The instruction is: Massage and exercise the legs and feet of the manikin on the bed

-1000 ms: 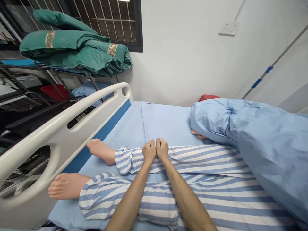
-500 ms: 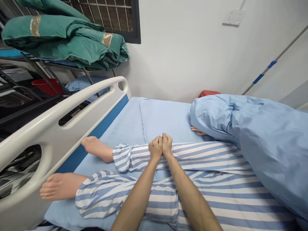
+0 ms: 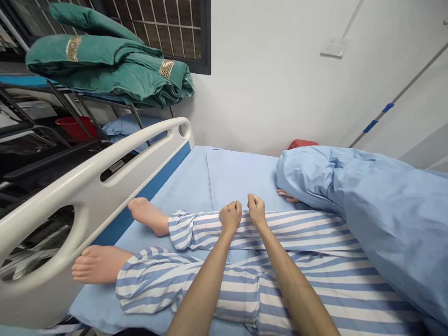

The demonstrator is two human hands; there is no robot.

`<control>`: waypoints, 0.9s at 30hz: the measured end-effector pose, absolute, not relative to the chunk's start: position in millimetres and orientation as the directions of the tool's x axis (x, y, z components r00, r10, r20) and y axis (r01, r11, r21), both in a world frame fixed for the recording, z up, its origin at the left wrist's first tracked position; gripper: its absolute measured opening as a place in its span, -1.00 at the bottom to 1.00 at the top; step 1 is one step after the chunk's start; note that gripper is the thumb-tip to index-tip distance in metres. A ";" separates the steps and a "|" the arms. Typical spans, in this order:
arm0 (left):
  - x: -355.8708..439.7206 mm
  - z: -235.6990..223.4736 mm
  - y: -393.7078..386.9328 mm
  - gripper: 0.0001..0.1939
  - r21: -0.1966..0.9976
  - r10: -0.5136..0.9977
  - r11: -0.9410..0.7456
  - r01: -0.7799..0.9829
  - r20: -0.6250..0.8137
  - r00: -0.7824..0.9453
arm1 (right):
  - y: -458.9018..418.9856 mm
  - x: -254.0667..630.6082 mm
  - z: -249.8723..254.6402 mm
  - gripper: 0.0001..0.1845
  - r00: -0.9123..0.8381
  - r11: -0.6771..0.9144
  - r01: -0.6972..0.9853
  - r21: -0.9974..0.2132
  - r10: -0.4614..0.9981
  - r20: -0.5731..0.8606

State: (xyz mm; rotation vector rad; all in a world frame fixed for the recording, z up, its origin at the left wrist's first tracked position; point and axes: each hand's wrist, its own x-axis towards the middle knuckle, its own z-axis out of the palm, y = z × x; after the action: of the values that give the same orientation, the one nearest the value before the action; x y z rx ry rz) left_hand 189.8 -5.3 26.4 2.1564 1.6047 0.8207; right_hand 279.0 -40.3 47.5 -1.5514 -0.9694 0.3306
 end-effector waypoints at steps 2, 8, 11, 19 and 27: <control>189.8 23.6 -5.3 -0.64 0.572 0.945 -0.317 0.757 0.256 0.202 | -40.1 277.8 36.0 -0.54 0.609 0.053 0.350 -0.935 0.746 0.270; 191.7 35.8 -3.7 -0.65 0.678 0.964 -0.265 0.686 0.168 0.207 | -35.6 275.3 23.8 -0.55 0.625 0.085 0.255 -0.963 0.746 0.231; 204.6 52.3 -1.5 -0.57 0.845 0.974 -0.213 0.491 0.146 0.172 | -33.9 279.5 26.6 -0.56 0.632 0.112 0.189 -0.976 0.747 0.208; 231.8 36.9 -15.3 -0.57 0.855 0.969 -0.230 0.465 0.157 0.190 | -31.2 287.2 25.2 -0.59 0.709 0.142 -0.056 -0.988 0.703 0.061; 227.1 40.2 -20.4 -0.63 0.580 0.960 -0.261 0.771 0.075 0.268 | -31.9 286.6 32.6 -0.59 0.717 0.011 0.256 -0.967 0.669 0.197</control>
State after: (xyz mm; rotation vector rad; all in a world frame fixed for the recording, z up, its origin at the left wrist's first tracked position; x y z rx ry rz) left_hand 227.1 -20.4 40.2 2.1138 1.5643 0.5893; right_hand 286.6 -31.9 32.6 -1.5689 -0.7763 0.3788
